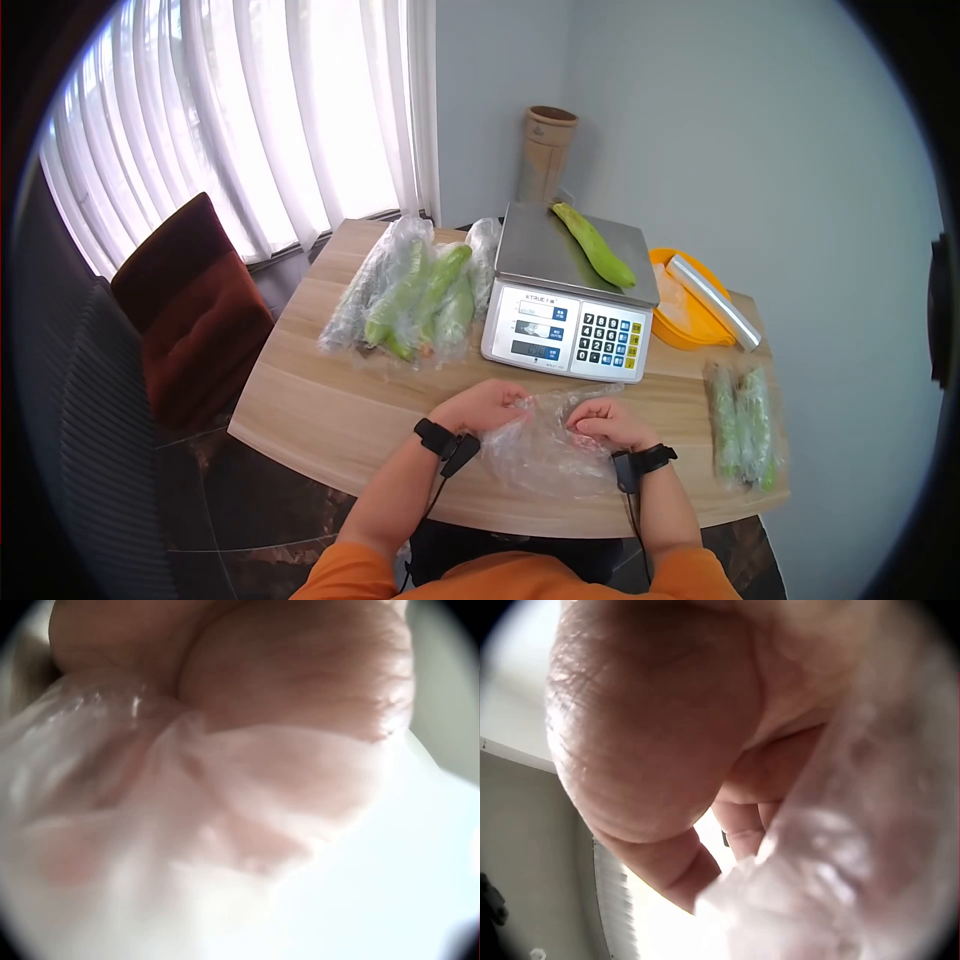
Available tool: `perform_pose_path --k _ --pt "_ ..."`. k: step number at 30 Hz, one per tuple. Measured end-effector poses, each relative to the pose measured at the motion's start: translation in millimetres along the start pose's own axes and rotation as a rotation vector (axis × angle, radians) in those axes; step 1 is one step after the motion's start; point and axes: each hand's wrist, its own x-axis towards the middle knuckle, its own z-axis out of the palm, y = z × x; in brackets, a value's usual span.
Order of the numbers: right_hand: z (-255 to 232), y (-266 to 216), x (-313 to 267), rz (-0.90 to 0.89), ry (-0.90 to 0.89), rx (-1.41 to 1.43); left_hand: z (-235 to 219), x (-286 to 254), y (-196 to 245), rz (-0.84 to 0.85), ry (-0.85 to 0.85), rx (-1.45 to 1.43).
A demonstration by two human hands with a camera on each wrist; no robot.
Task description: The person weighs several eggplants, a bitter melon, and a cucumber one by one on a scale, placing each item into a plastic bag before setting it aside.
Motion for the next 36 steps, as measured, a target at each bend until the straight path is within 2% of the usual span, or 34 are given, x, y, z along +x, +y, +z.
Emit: perform_pose_path --k 2,5,11,17,23,28,36 --pt "2 -5 -2 -0.02 0.011 0.002 4 2 -2 0.072 0.031 -0.035" --pt "3 0 -1 -0.053 0.05 -0.087 4 0 0 0.065 0.04 -0.042" --pt "5 0 -3 -0.028 0.07 -0.023 6 0 0 0.089 0.083 0.051" --pt "5 0 -3 -0.057 0.015 0.001 5 2 -5 0.051 0.053 -0.032" --pt "8 -1 -2 -0.038 0.085 -0.077 3 3 -7 0.054 0.066 0.099" --pt "4 2 -2 -0.059 0.052 -0.06 4 -4 8 0.027 0.081 0.096" --pt "5 2 -2 -0.048 0.074 -0.072 5 -3 5 0.044 0.091 0.126"
